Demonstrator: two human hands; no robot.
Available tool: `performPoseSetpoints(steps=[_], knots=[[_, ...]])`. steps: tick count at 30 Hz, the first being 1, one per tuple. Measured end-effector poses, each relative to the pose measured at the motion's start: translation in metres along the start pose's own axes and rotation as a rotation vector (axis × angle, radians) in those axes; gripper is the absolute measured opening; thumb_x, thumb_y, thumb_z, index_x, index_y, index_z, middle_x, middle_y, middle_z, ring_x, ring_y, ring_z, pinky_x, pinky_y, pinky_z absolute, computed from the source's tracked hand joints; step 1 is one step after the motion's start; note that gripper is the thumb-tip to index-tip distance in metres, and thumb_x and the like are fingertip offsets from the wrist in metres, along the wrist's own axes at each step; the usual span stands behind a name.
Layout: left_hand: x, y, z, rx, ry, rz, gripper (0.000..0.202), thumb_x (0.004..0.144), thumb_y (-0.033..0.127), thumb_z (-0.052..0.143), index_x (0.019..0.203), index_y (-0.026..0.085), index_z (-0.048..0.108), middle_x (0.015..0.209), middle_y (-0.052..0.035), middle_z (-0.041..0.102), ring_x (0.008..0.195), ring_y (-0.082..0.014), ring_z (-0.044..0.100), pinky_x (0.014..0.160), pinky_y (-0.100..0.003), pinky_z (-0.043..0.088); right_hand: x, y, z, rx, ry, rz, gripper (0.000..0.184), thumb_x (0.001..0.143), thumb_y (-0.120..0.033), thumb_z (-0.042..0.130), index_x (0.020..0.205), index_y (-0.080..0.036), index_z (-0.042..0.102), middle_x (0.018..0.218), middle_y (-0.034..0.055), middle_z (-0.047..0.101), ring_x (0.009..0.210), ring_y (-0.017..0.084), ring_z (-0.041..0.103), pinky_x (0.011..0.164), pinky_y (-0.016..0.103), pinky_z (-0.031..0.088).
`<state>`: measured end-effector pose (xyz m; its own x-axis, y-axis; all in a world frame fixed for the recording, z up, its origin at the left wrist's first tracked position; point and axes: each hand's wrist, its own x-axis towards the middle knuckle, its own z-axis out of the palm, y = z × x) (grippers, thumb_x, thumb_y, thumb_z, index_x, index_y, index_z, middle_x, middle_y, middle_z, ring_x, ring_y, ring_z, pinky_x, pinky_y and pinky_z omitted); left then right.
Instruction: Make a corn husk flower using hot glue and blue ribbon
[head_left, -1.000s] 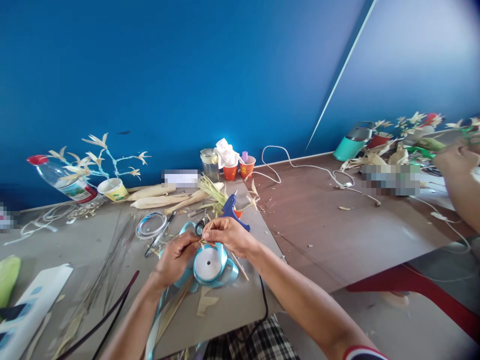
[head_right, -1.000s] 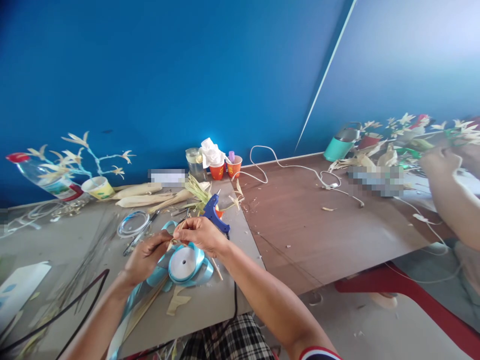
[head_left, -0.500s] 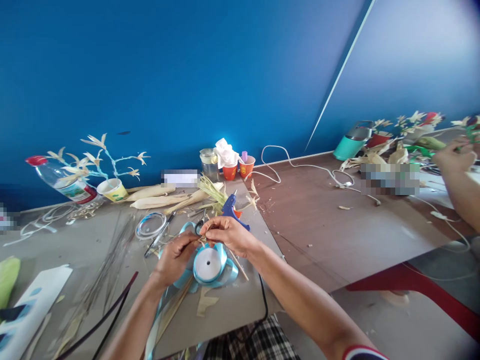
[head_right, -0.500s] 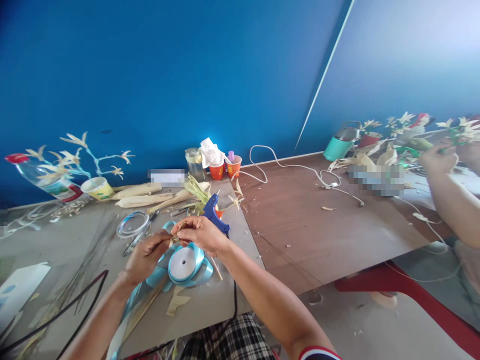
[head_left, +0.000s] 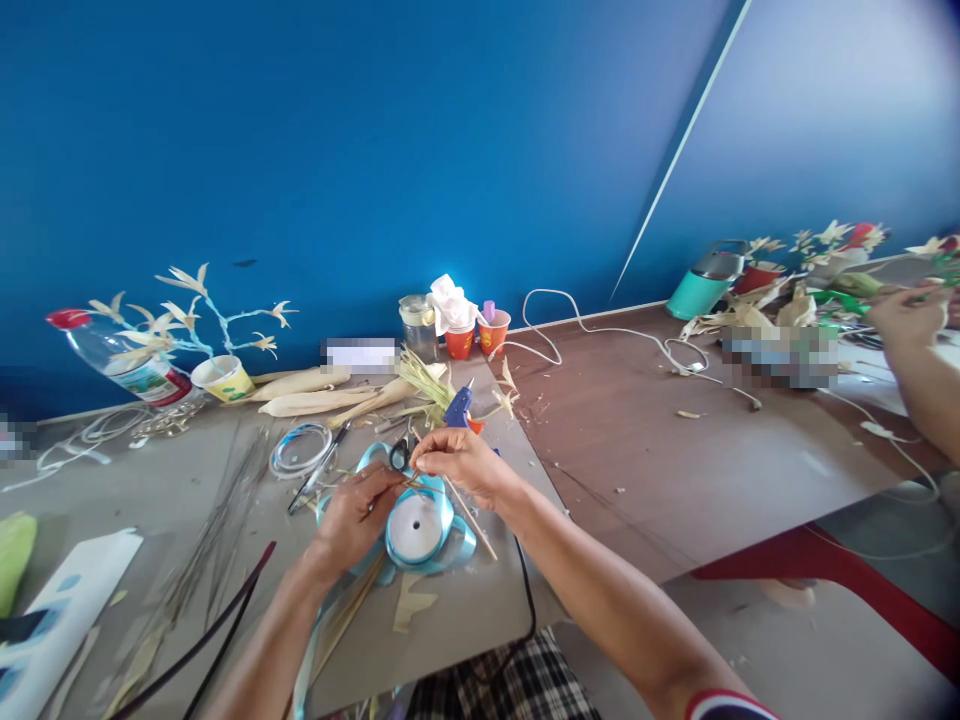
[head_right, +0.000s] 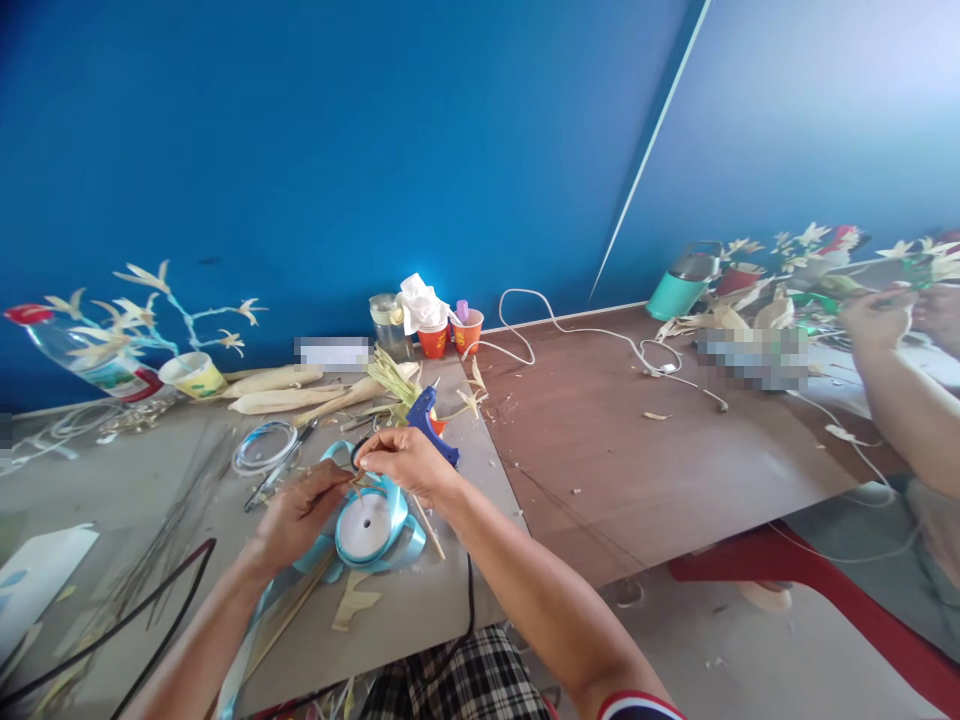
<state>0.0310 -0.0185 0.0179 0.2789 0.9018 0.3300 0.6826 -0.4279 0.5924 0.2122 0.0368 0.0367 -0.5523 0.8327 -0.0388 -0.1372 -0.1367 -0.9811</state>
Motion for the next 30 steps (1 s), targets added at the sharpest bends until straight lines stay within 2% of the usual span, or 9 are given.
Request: performPoseSetpoints(steps=[3, 5, 12, 15, 21, 30], knots=[[0.0, 0.002, 0.0, 0.018, -0.032, 0.032, 0.021, 0.086, 0.023, 0.044, 0.085, 0.018, 0.065, 0.074, -0.0042, 0.062, 0.069, -0.0148, 0.058, 0.063, -0.026, 0.044, -0.001, -0.002, -0.001, -0.155, 0.001, -0.077, 0.009, 0.064, -0.018, 0.058, 0.066, -0.014, 0.065, 0.065, -0.0011, 0.057, 0.06, 0.009, 0.045, 0.058, 0.023, 0.033], [-0.001, 0.004, 0.0, 0.028, -0.051, 0.05, 0.022, 0.086, 0.021, 0.044, 0.086, 0.018, 0.065, 0.076, -0.0044, 0.063, 0.07, -0.0146, 0.058, 0.064, -0.025, 0.045, -0.002, -0.004, -0.002, -0.183, -0.011, -0.075, 0.008, 0.064, -0.018, 0.058, 0.065, -0.014, 0.065, 0.065, -0.0012, 0.057, 0.061, 0.009, 0.046, 0.058, 0.023, 0.033], [-0.002, 0.006, 0.0, 0.089, -0.129, 0.129, 0.025, 0.089, 0.02, 0.04, 0.089, 0.018, 0.065, 0.078, -0.0047, 0.061, 0.073, -0.0145, 0.058, 0.066, -0.025, 0.046, -0.001, -0.007, -0.005, -0.058, -0.026, 0.118, 0.005, 0.06, -0.017, 0.061, 0.062, -0.015, 0.066, 0.055, -0.0029, 0.056, 0.056, 0.009, 0.048, 0.057, 0.023, 0.036], [-0.002, 0.007, 0.001, 0.103, -0.141, 0.156, 0.025, 0.089, 0.019, 0.04, 0.09, 0.018, 0.065, 0.08, -0.0048, 0.061, 0.075, -0.0144, 0.058, 0.067, -0.025, 0.046, 0.0, -0.007, -0.003, -0.059, -0.023, 0.151, 0.005, 0.059, -0.015, 0.06, 0.06, -0.015, 0.065, 0.052, -0.003, 0.056, 0.054, 0.009, 0.048, 0.056, 0.023, 0.036], [-0.004, 0.008, 0.002, 0.094, -0.175, 0.176, 0.026, 0.09, 0.017, 0.038, 0.092, 0.02, 0.063, 0.086, -0.0048, 0.062, 0.081, -0.0143, 0.059, 0.071, -0.025, 0.047, 0.0, -0.004, 0.0, -0.081, -0.054, 0.14, 0.006, 0.063, -0.019, 0.062, 0.063, -0.013, 0.065, 0.042, -0.0054, 0.048, 0.045, 0.007, 0.042, 0.05, 0.022, 0.032], [-0.003, 0.009, 0.002, 0.095, -0.167, 0.202, 0.025, 0.089, 0.016, 0.039, 0.091, 0.021, 0.064, 0.089, -0.0061, 0.065, 0.083, -0.0159, 0.061, 0.072, -0.027, 0.048, 0.003, 0.008, 0.002, -0.078, -0.025, 0.069, 0.007, 0.065, -0.022, 0.064, 0.066, -0.015, 0.066, 0.054, -0.0033, 0.054, 0.054, 0.008, 0.046, 0.052, 0.021, 0.034]])
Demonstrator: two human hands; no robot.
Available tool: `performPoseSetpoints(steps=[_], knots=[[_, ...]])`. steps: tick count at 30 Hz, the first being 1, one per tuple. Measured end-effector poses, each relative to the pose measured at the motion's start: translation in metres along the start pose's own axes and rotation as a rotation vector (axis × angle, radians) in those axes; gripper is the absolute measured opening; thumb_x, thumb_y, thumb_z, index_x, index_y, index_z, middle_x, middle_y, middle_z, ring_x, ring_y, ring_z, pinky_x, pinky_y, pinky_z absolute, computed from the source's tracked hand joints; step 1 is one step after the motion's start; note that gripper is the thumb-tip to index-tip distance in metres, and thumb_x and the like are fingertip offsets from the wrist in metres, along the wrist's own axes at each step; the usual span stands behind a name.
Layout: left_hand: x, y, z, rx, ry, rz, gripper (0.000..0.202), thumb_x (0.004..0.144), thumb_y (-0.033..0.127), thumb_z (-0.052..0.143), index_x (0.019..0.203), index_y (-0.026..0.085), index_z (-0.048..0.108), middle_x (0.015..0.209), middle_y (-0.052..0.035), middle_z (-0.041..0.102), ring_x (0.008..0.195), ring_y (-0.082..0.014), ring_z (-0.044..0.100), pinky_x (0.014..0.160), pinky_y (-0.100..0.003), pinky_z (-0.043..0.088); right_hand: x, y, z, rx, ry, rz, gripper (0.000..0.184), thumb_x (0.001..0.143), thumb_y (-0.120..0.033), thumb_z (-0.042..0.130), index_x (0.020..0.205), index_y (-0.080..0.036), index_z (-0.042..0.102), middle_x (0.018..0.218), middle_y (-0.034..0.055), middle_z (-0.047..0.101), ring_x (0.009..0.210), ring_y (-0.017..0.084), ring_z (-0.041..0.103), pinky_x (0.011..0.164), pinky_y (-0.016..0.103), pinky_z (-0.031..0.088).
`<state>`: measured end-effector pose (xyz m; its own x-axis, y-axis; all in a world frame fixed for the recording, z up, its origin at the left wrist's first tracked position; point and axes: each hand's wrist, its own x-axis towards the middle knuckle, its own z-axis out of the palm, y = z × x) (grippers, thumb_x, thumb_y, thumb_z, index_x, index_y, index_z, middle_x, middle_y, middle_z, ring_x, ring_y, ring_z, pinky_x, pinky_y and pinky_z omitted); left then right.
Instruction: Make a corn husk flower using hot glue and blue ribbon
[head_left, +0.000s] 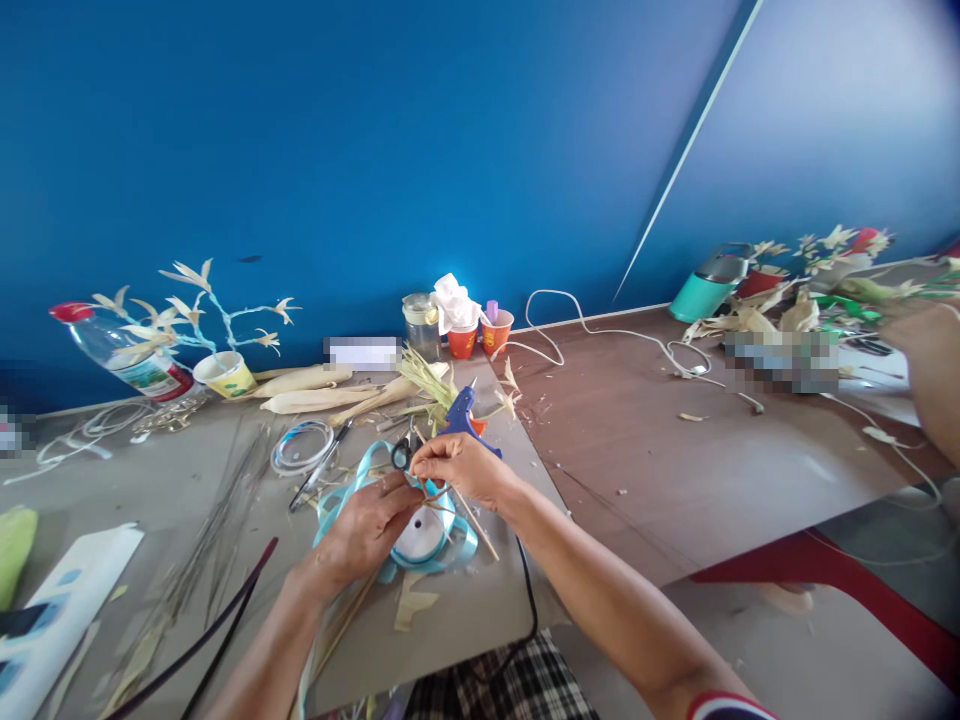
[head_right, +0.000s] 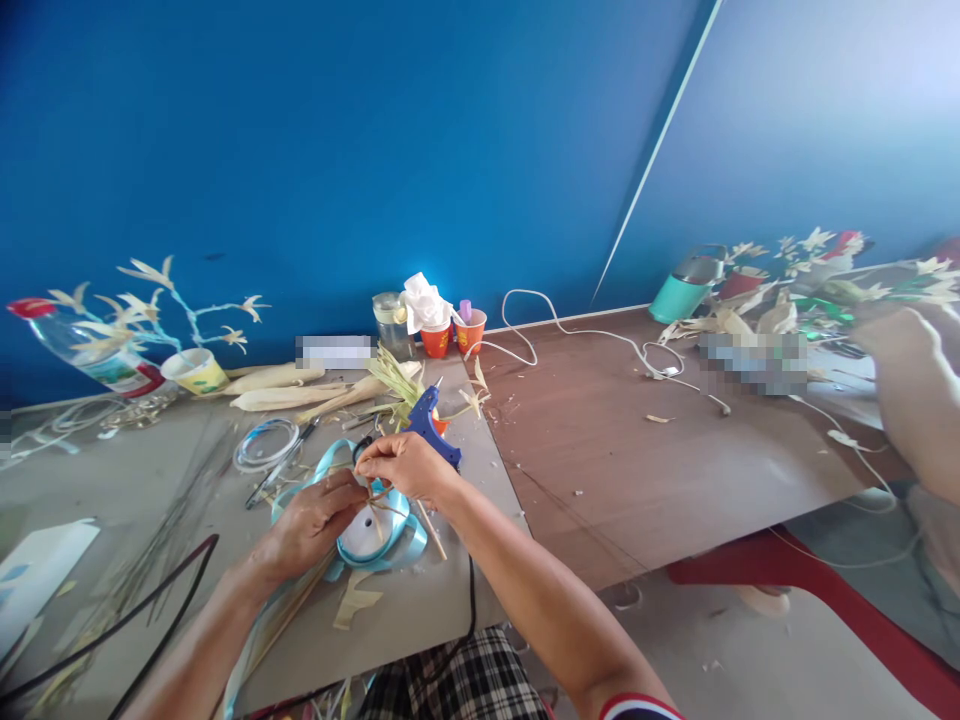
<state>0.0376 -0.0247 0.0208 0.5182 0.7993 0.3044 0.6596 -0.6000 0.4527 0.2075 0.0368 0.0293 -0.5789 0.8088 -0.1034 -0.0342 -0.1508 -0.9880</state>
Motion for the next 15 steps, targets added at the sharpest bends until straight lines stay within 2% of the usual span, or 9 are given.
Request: performPoseSetpoints(steps=[7, 15], knots=[[0.0012, 0.0028, 0.0001, -0.035, -0.025, -0.019, 0.028, 0.089, 0.017, 0.039, 0.097, 0.022, 0.065, 0.097, -0.0066, 0.065, 0.09, -0.0166, 0.061, 0.077, -0.027, 0.049, 0.0007, 0.0026, 0.0, -0.067, -0.016, -0.026, 0.01, 0.067, -0.024, 0.064, 0.067, -0.014, 0.067, 0.053, -0.0031, 0.054, 0.052, 0.007, 0.044, 0.051, 0.021, 0.033], [0.0023, 0.0049, 0.002, -0.037, -0.05, -0.014, 0.027, 0.088, 0.016, 0.039, 0.093, 0.021, 0.065, 0.095, -0.0066, 0.065, 0.091, -0.0171, 0.061, 0.078, -0.028, 0.049, 0.0024, 0.0042, -0.0003, -0.129, -0.012, -0.04, 0.008, 0.066, -0.022, 0.065, 0.066, -0.015, 0.068, 0.059, -0.0018, 0.058, 0.058, 0.009, 0.048, 0.057, 0.022, 0.038]])
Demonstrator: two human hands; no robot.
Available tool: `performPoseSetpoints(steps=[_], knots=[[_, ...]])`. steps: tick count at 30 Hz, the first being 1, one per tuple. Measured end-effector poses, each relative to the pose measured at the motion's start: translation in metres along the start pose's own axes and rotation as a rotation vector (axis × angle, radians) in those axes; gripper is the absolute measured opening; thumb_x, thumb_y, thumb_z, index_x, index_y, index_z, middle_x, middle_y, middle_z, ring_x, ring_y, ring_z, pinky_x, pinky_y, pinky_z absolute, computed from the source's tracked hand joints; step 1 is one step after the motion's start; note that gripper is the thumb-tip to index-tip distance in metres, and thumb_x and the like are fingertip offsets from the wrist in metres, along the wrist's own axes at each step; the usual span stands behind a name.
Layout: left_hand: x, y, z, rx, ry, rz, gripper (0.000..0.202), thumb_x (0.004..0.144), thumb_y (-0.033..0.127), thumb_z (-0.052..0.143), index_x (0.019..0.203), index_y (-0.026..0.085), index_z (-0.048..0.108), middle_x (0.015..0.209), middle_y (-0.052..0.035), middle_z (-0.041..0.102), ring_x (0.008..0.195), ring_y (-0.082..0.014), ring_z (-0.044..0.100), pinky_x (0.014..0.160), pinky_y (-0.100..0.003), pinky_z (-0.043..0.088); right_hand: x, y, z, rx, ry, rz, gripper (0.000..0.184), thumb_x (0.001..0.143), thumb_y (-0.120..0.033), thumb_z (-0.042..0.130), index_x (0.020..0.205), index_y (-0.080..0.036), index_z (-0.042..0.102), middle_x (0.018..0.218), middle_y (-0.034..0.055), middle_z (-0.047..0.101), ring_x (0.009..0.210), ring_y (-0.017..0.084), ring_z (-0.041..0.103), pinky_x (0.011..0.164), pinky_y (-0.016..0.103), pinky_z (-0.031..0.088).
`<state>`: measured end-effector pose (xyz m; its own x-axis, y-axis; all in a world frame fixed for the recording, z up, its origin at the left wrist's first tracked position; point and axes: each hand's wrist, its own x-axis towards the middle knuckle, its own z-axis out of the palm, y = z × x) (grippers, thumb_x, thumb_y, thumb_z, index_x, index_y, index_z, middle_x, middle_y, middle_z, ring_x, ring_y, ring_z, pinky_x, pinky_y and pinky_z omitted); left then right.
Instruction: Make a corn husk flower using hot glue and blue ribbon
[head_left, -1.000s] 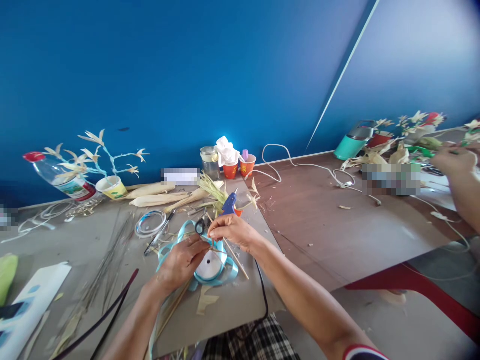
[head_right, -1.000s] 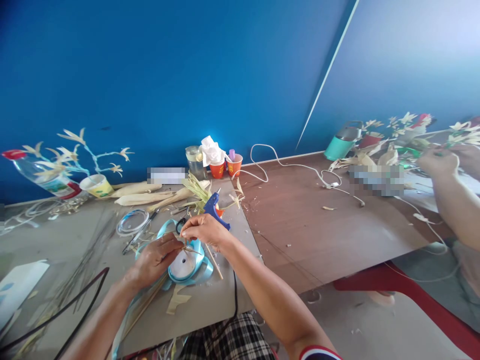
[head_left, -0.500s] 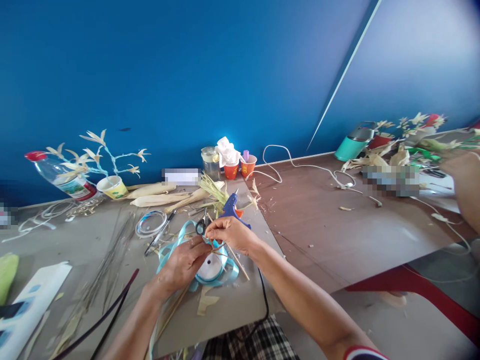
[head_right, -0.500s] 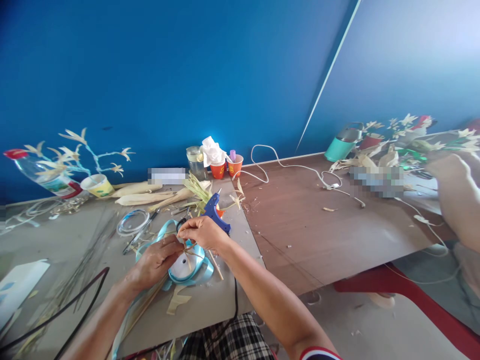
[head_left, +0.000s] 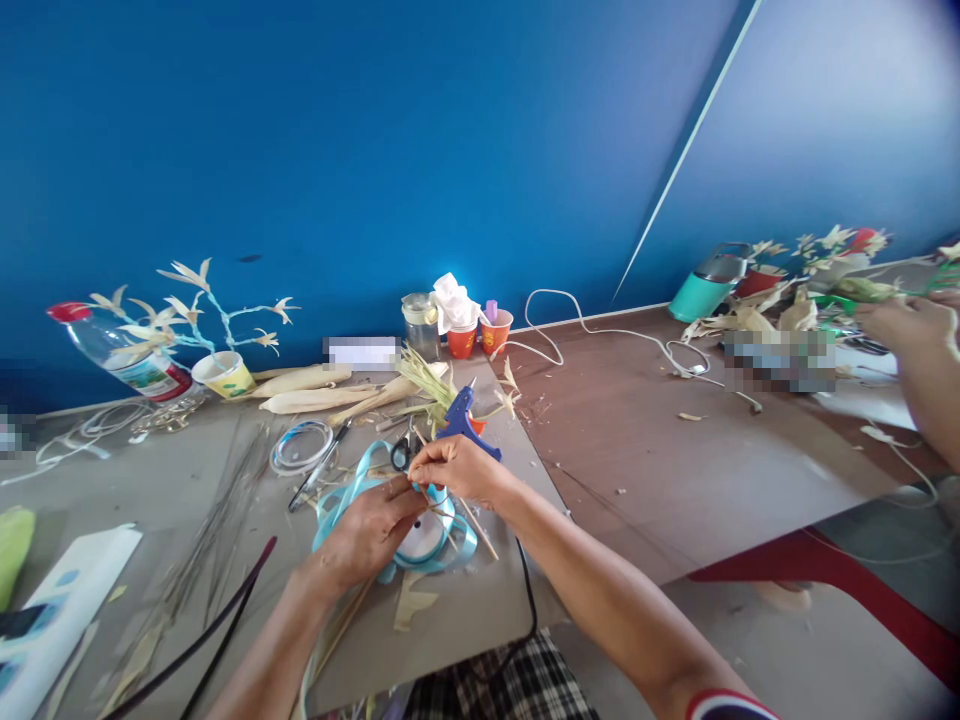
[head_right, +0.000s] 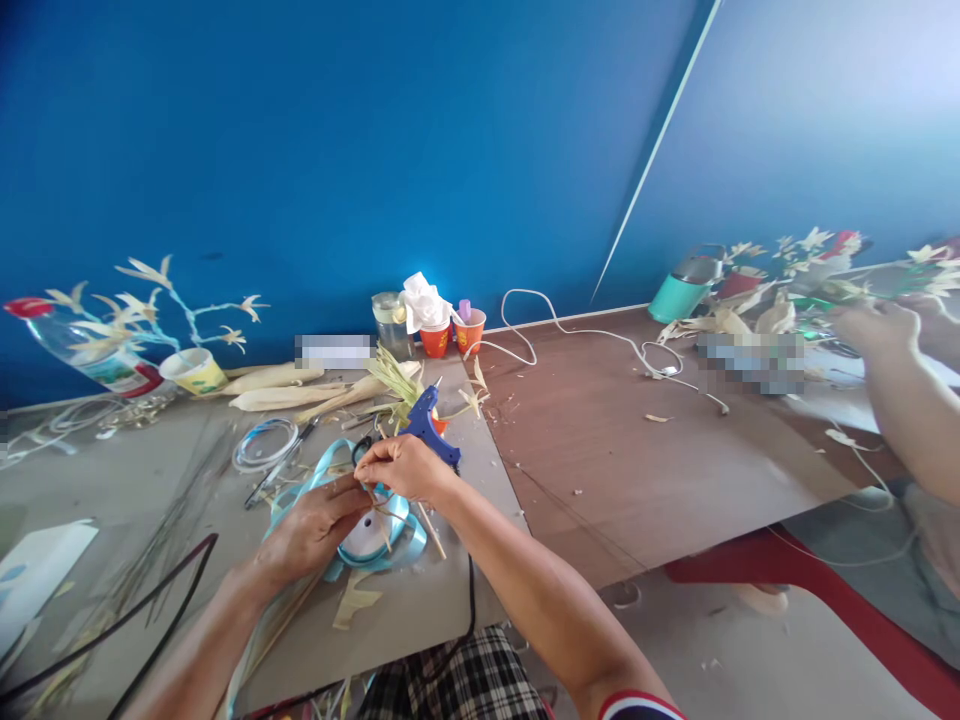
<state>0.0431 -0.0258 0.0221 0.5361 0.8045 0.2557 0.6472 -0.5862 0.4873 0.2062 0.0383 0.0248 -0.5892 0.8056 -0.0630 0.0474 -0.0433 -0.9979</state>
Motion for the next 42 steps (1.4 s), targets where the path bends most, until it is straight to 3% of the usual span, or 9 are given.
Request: performPoseSetpoints(steps=[3, 6, 10, 13, 16, 26, 30, 35, 42], knots=[[-0.001, -0.003, 0.003, 0.001, 0.071, -0.064, 0.025, 0.088, 0.018, 0.04, 0.092, 0.02, 0.065, 0.089, -0.0069, 0.065, 0.083, -0.0171, 0.061, 0.073, -0.028, 0.049, 0.0, -0.001, -0.002, -0.008, 0.011, -0.014, 0.016, 0.073, -0.027, 0.061, 0.079, -0.015, 0.068, 0.064, -0.0002, 0.059, 0.059, 0.009, 0.05, 0.059, 0.022, 0.04], [-0.001, -0.009, 0.005, 0.015, 0.227, -0.157, 0.022, 0.087, 0.02, 0.042, 0.09, 0.019, 0.064, 0.079, -0.0055, 0.063, 0.072, -0.0159, 0.059, 0.066, -0.027, 0.047, -0.002, -0.006, -0.004, -0.08, 0.147, -0.114, 0.03, 0.078, -0.034, 0.058, 0.1, -0.015, 0.064, 0.079, 0.0032, 0.061, 0.069, 0.012, 0.054, 0.065, 0.025, 0.044], [-0.001, -0.014, 0.005, 0.034, 0.358, -0.236, 0.02, 0.086, 0.02, 0.044, 0.084, 0.018, 0.064, 0.07, -0.0024, 0.059, 0.066, -0.0144, 0.058, 0.061, -0.025, 0.044, -0.01, -0.013, -0.003, -0.367, 0.386, -0.422, 0.019, 0.078, -0.026, 0.059, 0.093, -0.017, 0.066, 0.096, 0.0073, 0.059, 0.091, 0.017, 0.054, 0.084, 0.033, 0.043], [0.0, -0.014, 0.005, 0.061, 0.393, -0.259, 0.019, 0.086, 0.022, 0.044, 0.082, 0.019, 0.063, 0.067, -0.0009, 0.058, 0.064, -0.0143, 0.057, 0.061, -0.025, 0.043, -0.016, -0.017, 0.002, -0.549, 0.436, -0.627, 0.017, 0.079, -0.02, 0.056, 0.091, -0.02, 0.067, 0.1, 0.0084, 0.056, 0.099, 0.02, 0.051, 0.089, 0.039, 0.039], [0.0, -0.013, 0.005, 0.074, 0.42, -0.264, 0.018, 0.085, 0.022, 0.045, 0.081, 0.019, 0.062, 0.068, -0.0012, 0.059, 0.065, -0.0146, 0.058, 0.061, -0.024, 0.043, -0.021, -0.019, 0.006, -0.693, 0.452, -0.729, 0.024, 0.079, -0.019, 0.054, 0.099, -0.023, 0.066, 0.109, 0.0096, 0.051, 0.104, 0.023, 0.048, 0.089, 0.042, 0.038], [0.0, -0.011, 0.006, 0.126, 0.42, -0.261, 0.02, 0.086, 0.02, 0.043, 0.083, 0.02, 0.063, 0.069, -0.0023, 0.059, 0.065, -0.0141, 0.057, 0.061, -0.023, 0.043, -0.019, -0.019, 0.009, -0.907, 0.415, -0.618, 0.014, 0.079, -0.028, 0.058, 0.082, -0.022, 0.07, 0.119, 0.0074, 0.049, 0.117, 0.028, 0.033, 0.094, 0.044, 0.029], [-0.001, -0.013, 0.006, 0.124, 0.418, -0.258, 0.022, 0.084, 0.018, 0.042, 0.086, 0.019, 0.064, 0.071, -0.0027, 0.061, 0.066, -0.0149, 0.058, 0.061, -0.024, 0.044, -0.02, -0.016, 0.016, -0.987, 0.419, -0.593, 0.018, 0.078, -0.035, 0.06, 0.085, -0.021, 0.069, 0.121, 0.0087, 0.048, 0.121, 0.031, 0.029, 0.096, 0.046, 0.026], [0.0, -0.012, 0.006, 0.081, 0.409, -0.239, 0.024, 0.081, 0.015, 0.042, 0.083, 0.02, 0.065, 0.074, -0.0035, 0.064, 0.068, -0.0154, 0.059, 0.063, -0.025, 0.045, -0.021, -0.012, 0.024, -1.046, 0.417, -0.597, 0.015, 0.081, -0.027, 0.054, 0.082, -0.021, 0.068, 0.121, 0.0078, 0.049, 0.121, 0.03, 0.029, 0.096, 0.045, 0.025], [-0.001, -0.011, 0.005, 0.011, 0.449, -0.255, 0.02, 0.083, 0.019, 0.044, 0.083, 0.018, 0.064, 0.076, -0.0045, 0.063, 0.071, -0.0162, 0.059, 0.065, -0.026, 0.045, -0.024, -0.014, 0.025, -0.938, 0.396, -0.624, 0.022, 0.079, -0.03, 0.055, 0.095, -0.021, 0.067, 0.123, 0.0091, 0.048, 0.121, 0.03, 0.031, 0.096, 0.045, 0.028]])
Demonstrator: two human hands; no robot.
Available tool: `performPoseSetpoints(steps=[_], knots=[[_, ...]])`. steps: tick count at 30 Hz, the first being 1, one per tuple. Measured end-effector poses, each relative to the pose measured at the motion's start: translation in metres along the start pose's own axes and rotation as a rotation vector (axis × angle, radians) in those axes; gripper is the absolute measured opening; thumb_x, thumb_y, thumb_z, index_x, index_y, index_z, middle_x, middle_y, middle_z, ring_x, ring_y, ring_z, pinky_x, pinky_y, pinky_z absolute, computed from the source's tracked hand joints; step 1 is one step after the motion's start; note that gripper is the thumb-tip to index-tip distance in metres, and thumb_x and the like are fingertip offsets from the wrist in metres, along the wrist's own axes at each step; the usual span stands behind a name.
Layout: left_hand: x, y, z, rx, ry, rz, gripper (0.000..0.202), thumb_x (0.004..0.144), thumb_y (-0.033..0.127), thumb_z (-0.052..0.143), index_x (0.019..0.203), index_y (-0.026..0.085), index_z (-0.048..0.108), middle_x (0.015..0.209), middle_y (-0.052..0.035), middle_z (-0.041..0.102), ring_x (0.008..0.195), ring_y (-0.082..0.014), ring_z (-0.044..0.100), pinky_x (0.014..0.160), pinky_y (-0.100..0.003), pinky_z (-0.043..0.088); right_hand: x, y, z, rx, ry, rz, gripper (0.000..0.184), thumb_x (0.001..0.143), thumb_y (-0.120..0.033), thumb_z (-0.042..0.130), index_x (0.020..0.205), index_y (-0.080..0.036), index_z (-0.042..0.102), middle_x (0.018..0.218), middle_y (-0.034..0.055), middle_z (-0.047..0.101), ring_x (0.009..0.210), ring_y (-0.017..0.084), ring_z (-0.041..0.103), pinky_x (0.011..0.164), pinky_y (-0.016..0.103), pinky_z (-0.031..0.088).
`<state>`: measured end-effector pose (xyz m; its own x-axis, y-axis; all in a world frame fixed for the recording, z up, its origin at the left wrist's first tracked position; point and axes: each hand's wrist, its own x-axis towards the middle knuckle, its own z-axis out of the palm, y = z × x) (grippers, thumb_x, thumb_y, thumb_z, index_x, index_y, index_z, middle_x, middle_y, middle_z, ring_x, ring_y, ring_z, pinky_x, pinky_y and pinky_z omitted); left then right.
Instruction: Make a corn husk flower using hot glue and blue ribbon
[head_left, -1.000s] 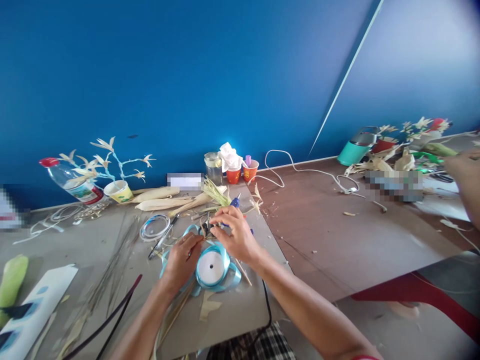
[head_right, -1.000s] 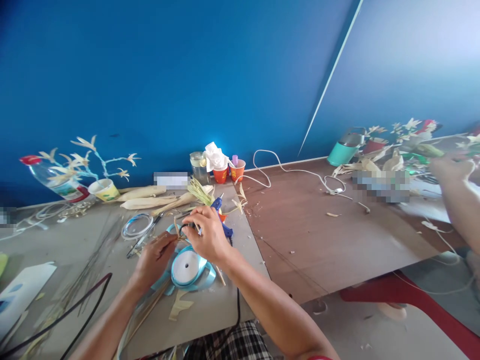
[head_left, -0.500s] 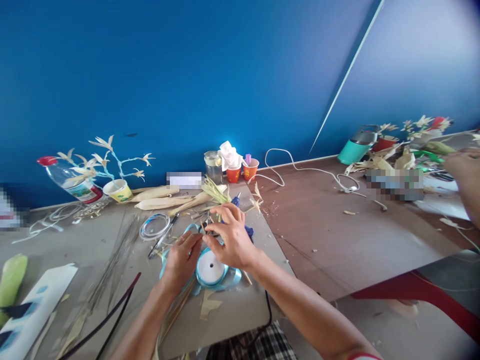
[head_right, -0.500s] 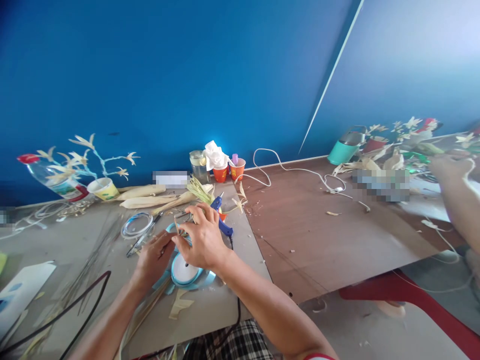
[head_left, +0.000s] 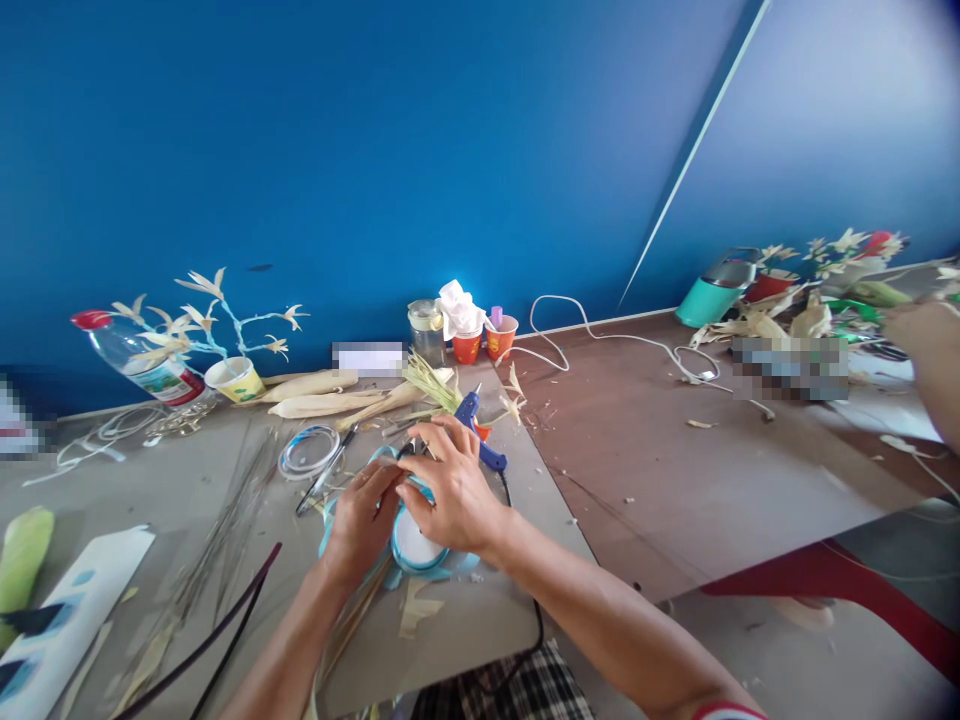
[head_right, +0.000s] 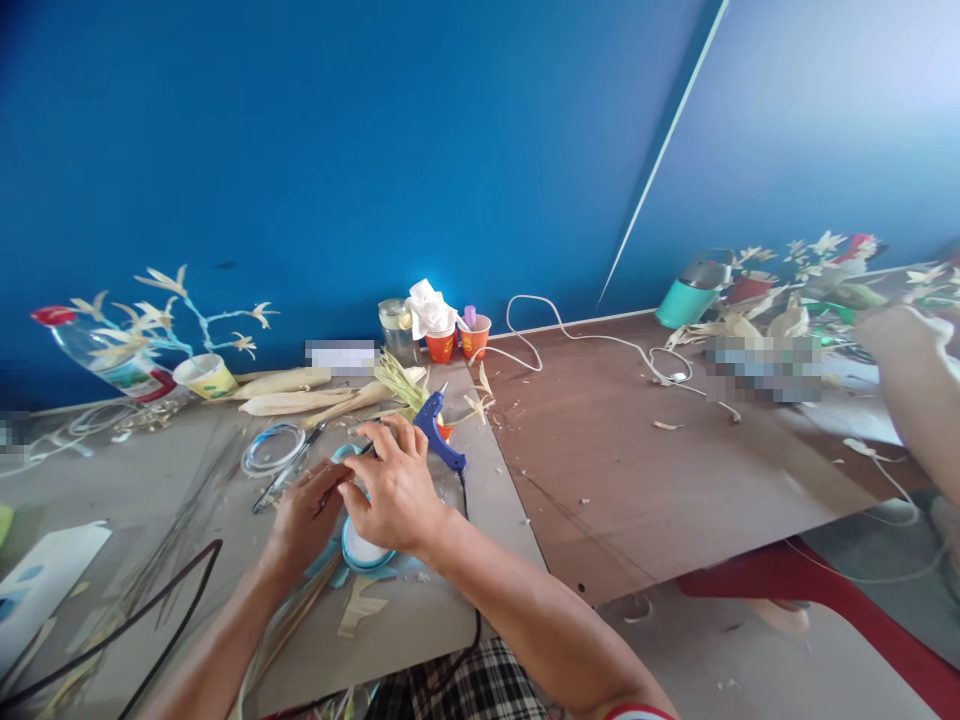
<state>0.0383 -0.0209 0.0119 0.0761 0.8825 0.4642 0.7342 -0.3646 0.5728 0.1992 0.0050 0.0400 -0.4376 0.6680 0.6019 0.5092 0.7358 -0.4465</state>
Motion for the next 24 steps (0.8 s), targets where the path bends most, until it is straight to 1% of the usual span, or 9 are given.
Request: performPoseSetpoints(steps=[3, 5, 7, 9, 11, 14, 16, 20, 24], knots=[[0.001, 0.0, -0.002, -0.049, 0.041, -0.07, 0.018, 0.083, 0.022, 0.046, 0.081, 0.017, 0.064, 0.069, -0.0022, 0.06, 0.066, -0.0149, 0.055, 0.062, -0.025, 0.044, 0.0, -0.001, -0.01, 0.146, 0.156, -0.016, 0.034, 0.079, -0.033, 0.054, 0.108, -0.018, 0.062, 0.126, 0.0112, 0.045, 0.12, 0.029, 0.034, 0.098, 0.046, 0.028], [0.001, -0.001, -0.003, -0.138, 0.048, -0.138, 0.019, 0.083, 0.025, 0.048, 0.08, 0.017, 0.064, 0.067, -0.0013, 0.058, 0.063, -0.0135, 0.053, 0.061, -0.024, 0.042, 0.0, 0.001, -0.016, 0.289, 0.278, 0.024, 0.031, 0.083, -0.032, 0.047, 0.108, -0.019, 0.061, 0.121, 0.0111, 0.048, 0.115, 0.026, 0.04, 0.098, 0.045, 0.029], [0.001, -0.003, -0.003, -0.271, 0.025, -0.214, 0.021, 0.083, 0.03, 0.049, 0.081, 0.016, 0.065, 0.065, -0.0007, 0.057, 0.059, -0.0122, 0.049, 0.056, -0.023, 0.041, 0.001, 0.005, -0.018, 0.447, 0.332, 0.097, 0.027, 0.088, -0.028, 0.041, 0.103, -0.02, 0.062, 0.111, 0.0096, 0.053, 0.107, 0.023, 0.046, 0.094, 0.042, 0.034], [0.0, -0.005, -0.002, -0.413, -0.016, -0.276, 0.025, 0.082, 0.035, 0.051, 0.083, 0.015, 0.066, 0.062, 0.0, 0.054, 0.055, -0.0113, 0.045, 0.052, -0.023, 0.038, 0.003, 0.009, -0.015, 0.613, 0.292, 0.18, 0.024, 0.089, -0.027, 0.042, 0.097, -0.02, 0.064, 0.101, 0.008, 0.057, 0.099, 0.02, 0.051, 0.088, 0.038, 0.039], [0.0, -0.006, -0.002, -0.515, -0.047, -0.311, 0.028, 0.08, 0.039, 0.054, 0.083, 0.014, 0.067, 0.058, 0.0008, 0.05, 0.053, -0.0108, 0.042, 0.05, -0.023, 0.036, 0.006, 0.012, -0.009, 0.799, 0.193, 0.304, 0.02, 0.086, -0.029, 0.049, 0.094, -0.019, 0.064, 0.092, 0.0062, 0.06, 0.088, 0.018, 0.054, 0.08, 0.033, 0.042], [0.001, -0.004, -0.001, -0.568, -0.074, -0.326, 0.03, 0.077, 0.042, 0.057, 0.078, 0.014, 0.068, 0.056, 0.0014, 0.047, 0.052, -0.0103, 0.04, 0.049, -0.023, 0.034, 0.01, 0.012, -0.004, 1.104, 0.036, 0.537, 0.021, 0.077, -0.032, 0.06, 0.092, -0.017, 0.063, 0.082, 0.0028, 0.061, 0.074, 0.013, 0.054, 0.069, 0.028, 0.042], [0.002, 0.0, -0.001, -0.57, -0.101, -0.334, 0.029, 0.076, 0.042, 0.059, 0.077, 0.015, 0.069, 0.055, 0.0018, 0.046, 0.051, -0.01, 0.037, 0.048, -0.023, 0.032, 0.013, 0.01, -0.003, 1.259, -0.031, 0.63, 0.022, 0.07, -0.033, 0.067, 0.083, -0.015, 0.062, 0.075, 0.0005, 0.06, 0.068, 0.011, 0.054, 0.066, 0.026, 0.041], [0.004, 0.006, -0.003, -0.577, -0.133, -0.343, 0.027, 0.074, 0.041, 0.061, 0.071, 0.015, 0.068, 0.054, 0.0018, 0.045, 0.052, -0.0101, 0.035, 0.049, -0.023, 0.031, 0.016, 0.007, -0.006, 1.395, -0.061, 0.691, 0.023, 0.06, -0.032, 0.073, 0.063, -0.014, 0.057, 0.058, -0.0039, 0.055, 0.056, 0.008, 0.05, 0.061, 0.024, 0.04], [0.005, 0.009, -0.003, -0.57, -0.135, -0.322, 0.025, 0.074, 0.039, 0.061, 0.068, 0.015, 0.067, 0.061, -0.0008, 0.051, 0.055, -0.0112, 0.039, 0.051, -0.024, 0.034, 0.016, 0.009, -0.002, 1.431, -0.038, 0.76, 0.026, 0.059, -0.033, 0.073, 0.061, -0.015, 0.054, 0.054, -0.0045, 0.054, 0.053, 0.008, 0.051, 0.059, 0.023, 0.041]])
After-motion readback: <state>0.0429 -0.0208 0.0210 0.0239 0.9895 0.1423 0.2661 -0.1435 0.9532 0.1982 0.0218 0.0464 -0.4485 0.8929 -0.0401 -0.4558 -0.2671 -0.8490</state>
